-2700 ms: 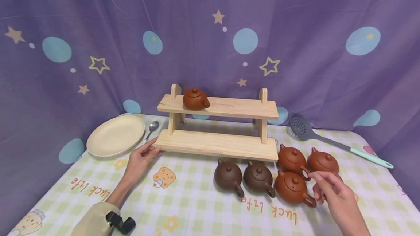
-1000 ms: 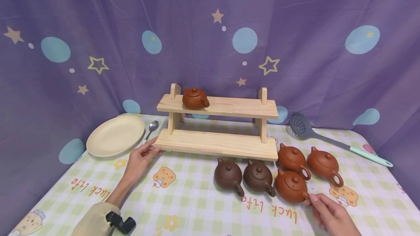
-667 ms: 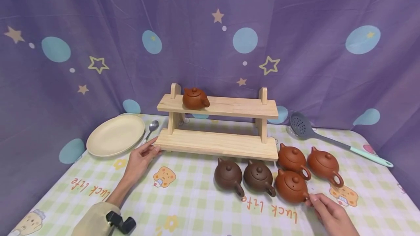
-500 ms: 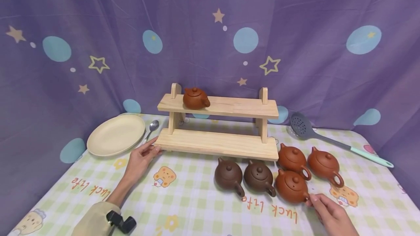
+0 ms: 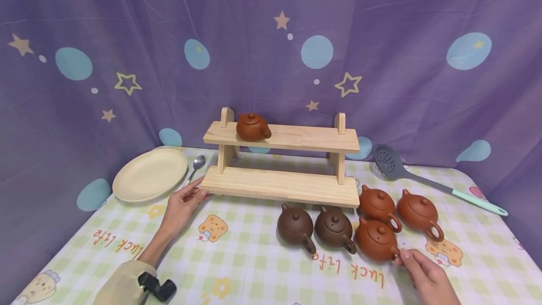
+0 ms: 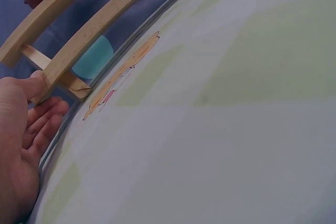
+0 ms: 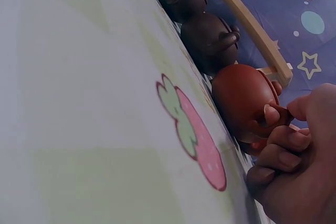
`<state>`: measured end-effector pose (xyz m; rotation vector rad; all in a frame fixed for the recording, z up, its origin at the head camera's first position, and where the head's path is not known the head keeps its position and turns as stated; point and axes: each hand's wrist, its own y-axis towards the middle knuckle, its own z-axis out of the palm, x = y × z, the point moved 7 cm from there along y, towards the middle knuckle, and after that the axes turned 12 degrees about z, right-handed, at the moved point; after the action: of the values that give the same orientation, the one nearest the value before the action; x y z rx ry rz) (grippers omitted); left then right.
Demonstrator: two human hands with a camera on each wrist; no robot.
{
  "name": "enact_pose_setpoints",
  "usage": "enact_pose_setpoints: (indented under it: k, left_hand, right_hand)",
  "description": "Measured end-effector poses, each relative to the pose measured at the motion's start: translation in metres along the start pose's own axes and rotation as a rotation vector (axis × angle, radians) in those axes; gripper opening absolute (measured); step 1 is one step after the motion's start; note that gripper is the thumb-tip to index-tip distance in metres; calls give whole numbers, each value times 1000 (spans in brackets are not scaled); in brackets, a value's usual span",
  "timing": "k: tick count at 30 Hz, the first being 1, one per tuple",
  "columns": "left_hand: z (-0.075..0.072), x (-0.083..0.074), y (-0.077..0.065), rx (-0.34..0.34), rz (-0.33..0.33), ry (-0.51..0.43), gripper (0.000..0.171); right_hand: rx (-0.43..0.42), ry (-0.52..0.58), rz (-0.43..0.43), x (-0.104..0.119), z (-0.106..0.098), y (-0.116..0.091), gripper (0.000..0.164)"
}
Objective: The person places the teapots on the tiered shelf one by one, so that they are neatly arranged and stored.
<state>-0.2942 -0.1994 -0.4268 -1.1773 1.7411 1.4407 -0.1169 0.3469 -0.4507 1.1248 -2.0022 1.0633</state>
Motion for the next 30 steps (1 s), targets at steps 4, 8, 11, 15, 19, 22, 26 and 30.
enact_pose_setpoints:
  k: [4, 8, 11, 15, 19, 22, 26, 30]
  left_hand:
    - [1, 0, 0, 1, -1, 0, 48]
    - [1, 0, 0, 2, -7, 2, 48]
    - [0, 0, -1, 3, -13, 3, 49]
    - [0, -1, 0, 5, -16, -1, 49]
    - [0, -2, 0, 4, -15, -9, 48]
    - [0, -1, 0, 3, -14, -11, 48]
    - [1, 0, 0, 1, -16, -11, 48]
    - [1, 1, 0, -1, -20, -7, 48]
  right_hand:
    - [-36, 41, -13, -4, -3, -1, 53]
    - [-54, 68, -20, -5, -5, -1, 54]
    - [-58, 66, -20, -4, -5, -1, 54]
    - [-52, 77, -22, -2, -4, -1, 54]
    - [-45, 91, -43, 2, -5, -1, 52]
    - [-46, 77, -51, 5, -6, -2, 52]
    - [-54, 61, -80, 13, -6, -4, 49]
    - [-80, 47, -133, 21, -8, -7, 46]
